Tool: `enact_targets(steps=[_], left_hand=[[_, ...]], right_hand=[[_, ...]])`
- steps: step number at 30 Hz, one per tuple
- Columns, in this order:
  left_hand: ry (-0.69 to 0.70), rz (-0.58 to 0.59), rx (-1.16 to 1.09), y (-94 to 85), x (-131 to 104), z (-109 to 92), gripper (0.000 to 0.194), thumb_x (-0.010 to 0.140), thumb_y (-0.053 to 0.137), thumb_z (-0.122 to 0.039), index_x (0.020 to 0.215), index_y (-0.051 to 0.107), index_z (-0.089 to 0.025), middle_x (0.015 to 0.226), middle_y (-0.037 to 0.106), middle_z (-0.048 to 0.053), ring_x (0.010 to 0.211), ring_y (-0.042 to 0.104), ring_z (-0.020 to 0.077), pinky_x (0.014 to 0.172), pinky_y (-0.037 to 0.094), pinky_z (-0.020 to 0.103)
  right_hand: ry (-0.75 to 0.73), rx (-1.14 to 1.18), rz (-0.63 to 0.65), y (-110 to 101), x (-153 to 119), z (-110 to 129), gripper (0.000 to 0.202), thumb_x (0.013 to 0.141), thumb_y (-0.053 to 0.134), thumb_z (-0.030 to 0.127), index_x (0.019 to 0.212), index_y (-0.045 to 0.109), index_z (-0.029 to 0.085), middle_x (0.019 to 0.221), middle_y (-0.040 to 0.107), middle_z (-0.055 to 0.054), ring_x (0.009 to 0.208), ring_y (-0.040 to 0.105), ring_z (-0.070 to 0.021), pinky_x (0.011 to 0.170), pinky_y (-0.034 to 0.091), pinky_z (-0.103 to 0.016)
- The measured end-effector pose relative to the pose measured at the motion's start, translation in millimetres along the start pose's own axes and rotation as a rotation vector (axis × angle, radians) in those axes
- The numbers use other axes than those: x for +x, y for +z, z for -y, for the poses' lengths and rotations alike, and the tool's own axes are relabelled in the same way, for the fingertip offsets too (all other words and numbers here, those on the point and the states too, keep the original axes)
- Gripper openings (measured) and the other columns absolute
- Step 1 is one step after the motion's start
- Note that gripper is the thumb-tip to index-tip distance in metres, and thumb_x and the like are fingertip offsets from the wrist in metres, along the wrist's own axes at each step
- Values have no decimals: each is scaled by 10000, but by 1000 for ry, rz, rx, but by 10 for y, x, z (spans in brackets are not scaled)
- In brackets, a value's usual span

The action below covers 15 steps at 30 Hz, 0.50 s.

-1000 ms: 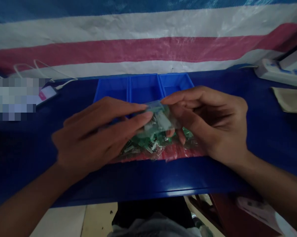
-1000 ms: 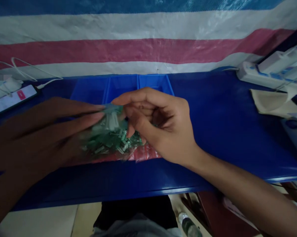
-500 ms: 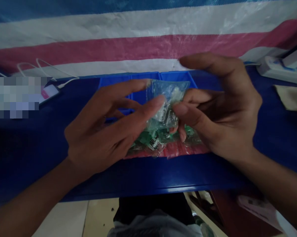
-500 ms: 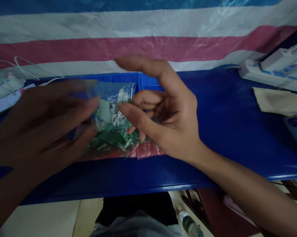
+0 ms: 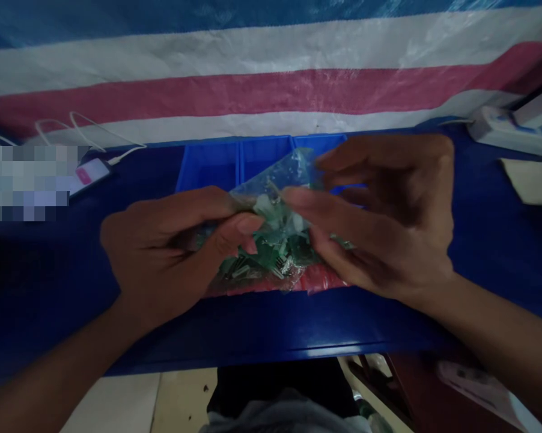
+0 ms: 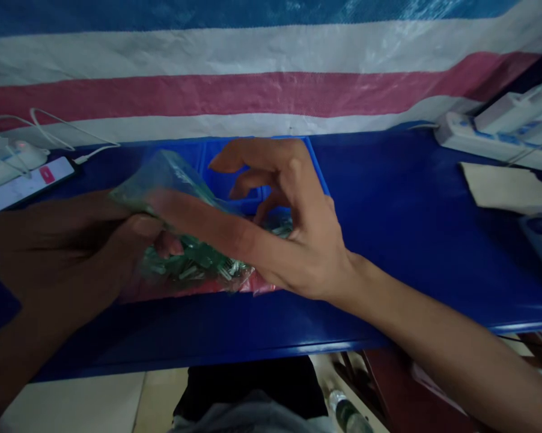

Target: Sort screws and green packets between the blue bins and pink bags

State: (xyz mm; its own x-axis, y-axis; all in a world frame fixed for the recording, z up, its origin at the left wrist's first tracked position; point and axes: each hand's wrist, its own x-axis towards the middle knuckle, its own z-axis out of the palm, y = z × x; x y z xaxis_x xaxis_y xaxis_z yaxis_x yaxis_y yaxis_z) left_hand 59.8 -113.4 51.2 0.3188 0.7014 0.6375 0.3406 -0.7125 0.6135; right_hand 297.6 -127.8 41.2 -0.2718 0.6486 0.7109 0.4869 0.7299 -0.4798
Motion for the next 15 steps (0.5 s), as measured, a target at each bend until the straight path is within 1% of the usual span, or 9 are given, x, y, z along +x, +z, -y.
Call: enact_targets(steps=[1,3,6,7,8,10,12,14,15], left_hand=[[5,34,-11,-2,6,-4,153,1009,771,-258,867,820,-287,730,773,-90,531,635,71,468,449,235],[34,81,-11,-5,14,-1,147,1015,769,-259,883,827,-288,746,789,-89,536,656,65,463,461,209],[57,111,35,-3,16,12,121,1029,757,-289,974,853,-336,783,815,-98,527,685,70,442,479,180],[53,117,49,-1,14,14,142,1043,734,-295,1033,858,-362,820,827,-99,549,710,83,466,517,182],[46,118,59,1,12,14,177,1059,703,-303,1102,853,-387,863,837,-97,572,730,98,491,551,195],[12,96,86,7,11,3,228,1073,670,-339,1228,821,-412,928,846,-91,604,748,130,525,594,241],[-29,57,134,14,17,-22,255,1059,687,-365,1285,796,-407,975,846,-84,679,769,163,613,647,291],[-26,54,173,19,27,-55,280,1010,745,-338,1278,799,-400,1059,845,-75,754,780,187,732,687,338],[-5,53,177,20,31,-72,296,984,769,-323,1267,804,-404,1116,840,-68,773,779,195,765,694,360]], right_hand=[[-4,-49,16,-21,12,24,147,1021,712,256,1120,742,360,1331,720,12,958,776,-181,625,660,-282],[-32,-150,23,-62,9,54,122,1028,719,293,1121,751,366,1404,691,3,1080,771,-211,703,683,-306],[-127,-214,-3,-86,-46,24,257,1006,735,236,1250,760,312,1530,600,-87,1349,666,-287,913,693,-380],[-175,-208,-18,-78,-68,2,301,1005,724,208,1296,752,282,1537,602,-110,1389,639,-299,973,679,-400],[-205,-183,-46,-63,-86,-19,321,1006,718,192,1318,748,264,1503,643,-109,1373,650,-294,1004,665,-410],[-163,-82,-143,-20,-105,-40,281,1009,726,206,1274,764,290,1302,778,-34,1167,742,-249,958,663,-390],[14,41,-238,20,-100,-24,188,1001,764,262,1164,791,353,1076,826,46,889,764,-209,812,662,-368],[190,142,-301,39,-74,15,151,967,818,321,1104,808,384,997,815,57,650,676,-163,606,602,-345],[253,191,-296,40,-56,35,182,943,845,329,1114,813,384,996,809,51,571,614,-138,525,553,-334]])
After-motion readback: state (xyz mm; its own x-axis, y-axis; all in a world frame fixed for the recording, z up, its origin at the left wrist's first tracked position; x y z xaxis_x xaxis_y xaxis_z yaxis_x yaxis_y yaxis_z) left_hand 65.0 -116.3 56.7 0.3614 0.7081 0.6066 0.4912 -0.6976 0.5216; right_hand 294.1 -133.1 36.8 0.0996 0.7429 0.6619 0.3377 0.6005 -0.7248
